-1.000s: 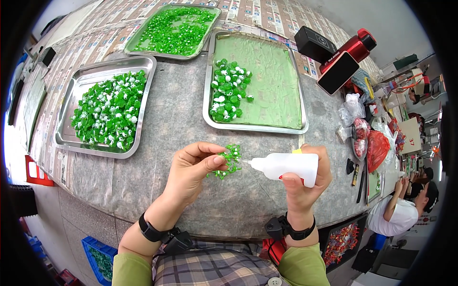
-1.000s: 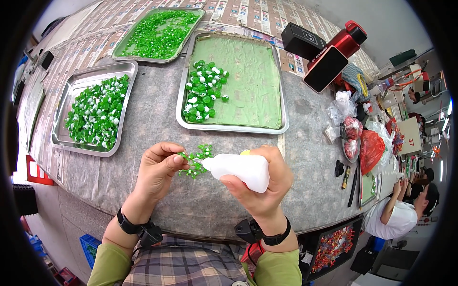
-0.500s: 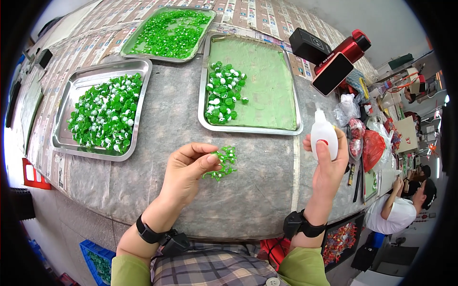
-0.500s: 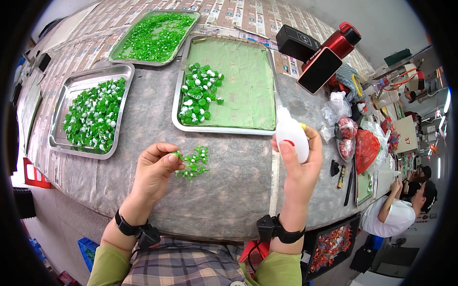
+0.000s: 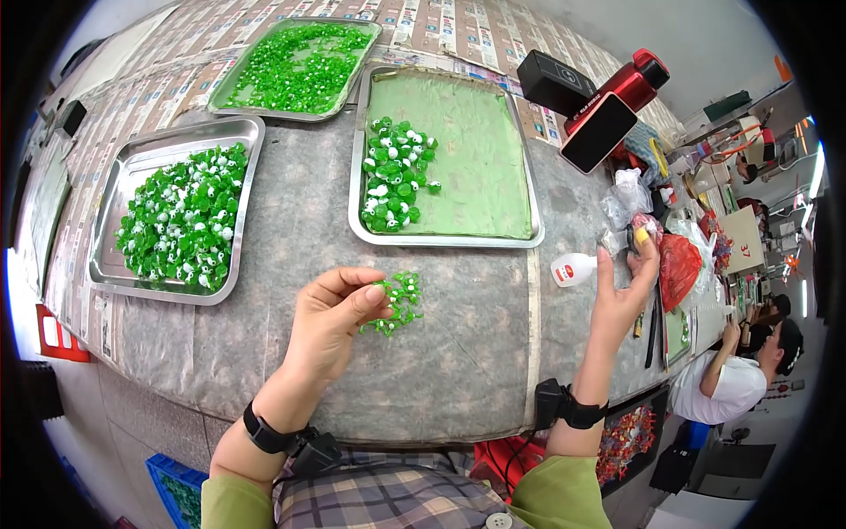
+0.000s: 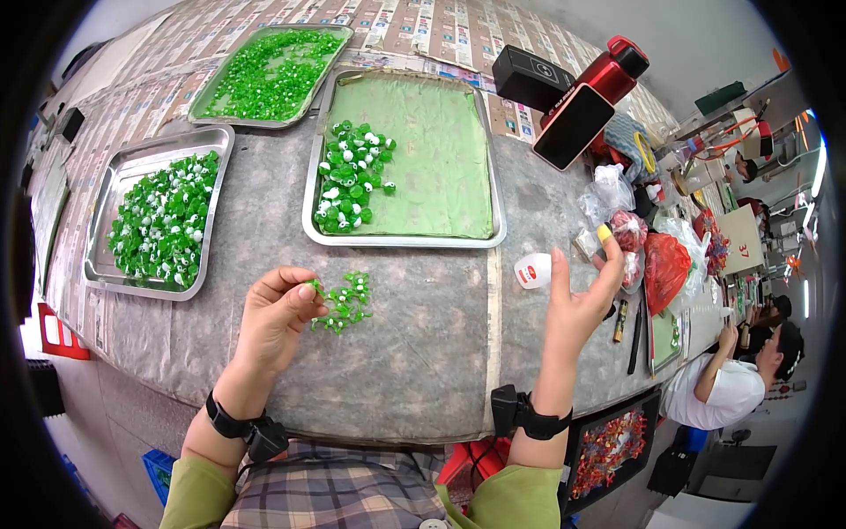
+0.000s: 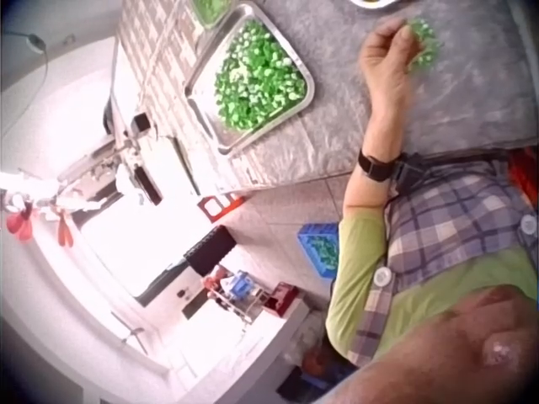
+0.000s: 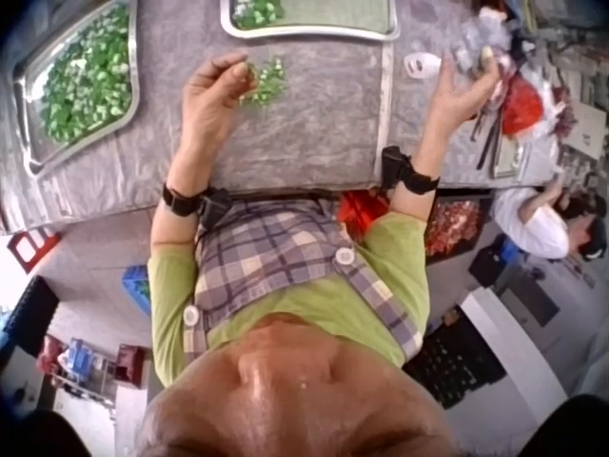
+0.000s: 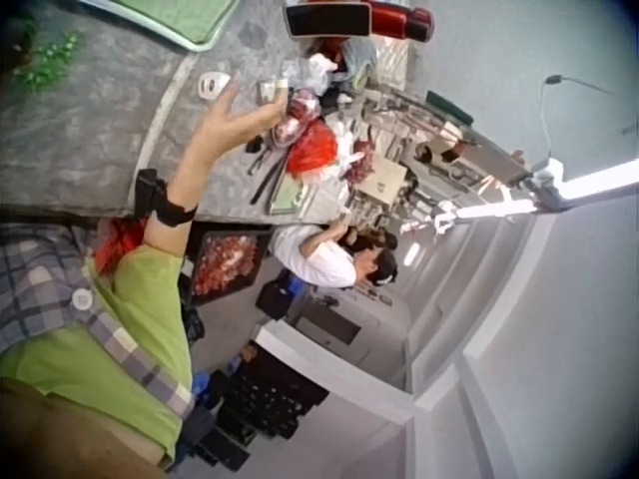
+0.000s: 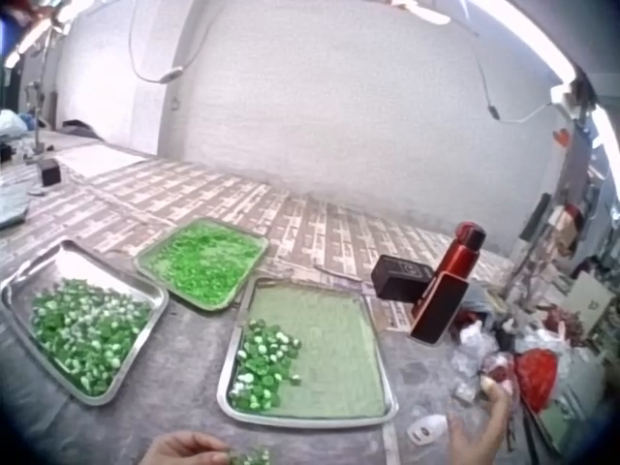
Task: The person assembles small toy pieces by applying glue from a bottle onto plastic parts and attaching small round pieces taken from a tray onto them by hand.
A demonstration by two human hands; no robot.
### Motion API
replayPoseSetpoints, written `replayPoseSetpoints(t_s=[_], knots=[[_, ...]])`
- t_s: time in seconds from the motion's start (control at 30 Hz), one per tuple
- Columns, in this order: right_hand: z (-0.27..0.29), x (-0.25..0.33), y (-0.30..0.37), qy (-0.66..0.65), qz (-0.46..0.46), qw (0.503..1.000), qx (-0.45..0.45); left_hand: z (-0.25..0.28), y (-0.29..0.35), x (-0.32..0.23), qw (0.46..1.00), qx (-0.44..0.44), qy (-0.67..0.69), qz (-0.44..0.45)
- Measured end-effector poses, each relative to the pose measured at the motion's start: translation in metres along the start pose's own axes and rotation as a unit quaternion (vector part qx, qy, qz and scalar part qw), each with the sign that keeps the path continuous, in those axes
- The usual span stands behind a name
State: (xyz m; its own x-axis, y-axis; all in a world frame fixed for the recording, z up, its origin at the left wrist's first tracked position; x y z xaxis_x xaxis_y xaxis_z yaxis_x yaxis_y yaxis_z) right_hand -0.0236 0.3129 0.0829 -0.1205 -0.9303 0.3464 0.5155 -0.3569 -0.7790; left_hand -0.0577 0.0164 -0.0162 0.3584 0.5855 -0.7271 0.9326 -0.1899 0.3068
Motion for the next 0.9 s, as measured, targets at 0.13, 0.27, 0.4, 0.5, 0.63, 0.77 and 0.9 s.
replayPoseSetpoints(t_s=[0.13,0.27,0.4,0.5,0.63,0.77,0.9], knots=[[-0.054,0.088,-0.009,-0.22,0.054,0.942,0.247,0.007,0.003,-0.004,1.0,-0.013,0.0,-0.004],[-0.15,0.093,0.017,-0.214,0.016,0.879,0.426,0.002,-0.001,-0.003,1.0,-0.001,0.006,0.001],[-0.182,0.096,0.029,-0.147,0.084,0.899,0.404,0.001,-0.001,-0.001,1.0,0.006,0.008,0.008],[-0.17,0.106,0.029,-0.141,0.106,0.893,0.415,0.003,0.0,-0.003,1.0,0.0,0.008,0.013],[-0.102,0.135,0.034,-0.386,-0.067,0.771,0.502,0.005,0.004,-0.005,1.0,0.009,0.015,0.015],[-0.068,0.139,0.063,-0.412,-0.042,0.753,0.511,-0.006,0.005,-0.003,0.998,0.059,-0.004,0.002],[-0.062,0.132,0.077,-0.439,-0.087,0.729,0.518,-0.011,0.004,0.001,0.994,0.098,-0.044,-0.013]])
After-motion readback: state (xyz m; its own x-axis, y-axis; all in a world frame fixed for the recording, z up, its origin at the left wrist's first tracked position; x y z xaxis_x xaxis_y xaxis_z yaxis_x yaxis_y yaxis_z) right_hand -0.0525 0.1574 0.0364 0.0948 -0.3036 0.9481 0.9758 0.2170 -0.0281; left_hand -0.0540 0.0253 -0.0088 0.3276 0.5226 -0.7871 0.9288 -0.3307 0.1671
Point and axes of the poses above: each hand's wrist, its own y-axis away from the middle knuckle, its own z-axis out of the back of the hand, x = y × z, the point moved 6 cm from there along -y, towards the middle knuckle, and after that the axes turned 5 degrees about -x, right-handed, at the moved point
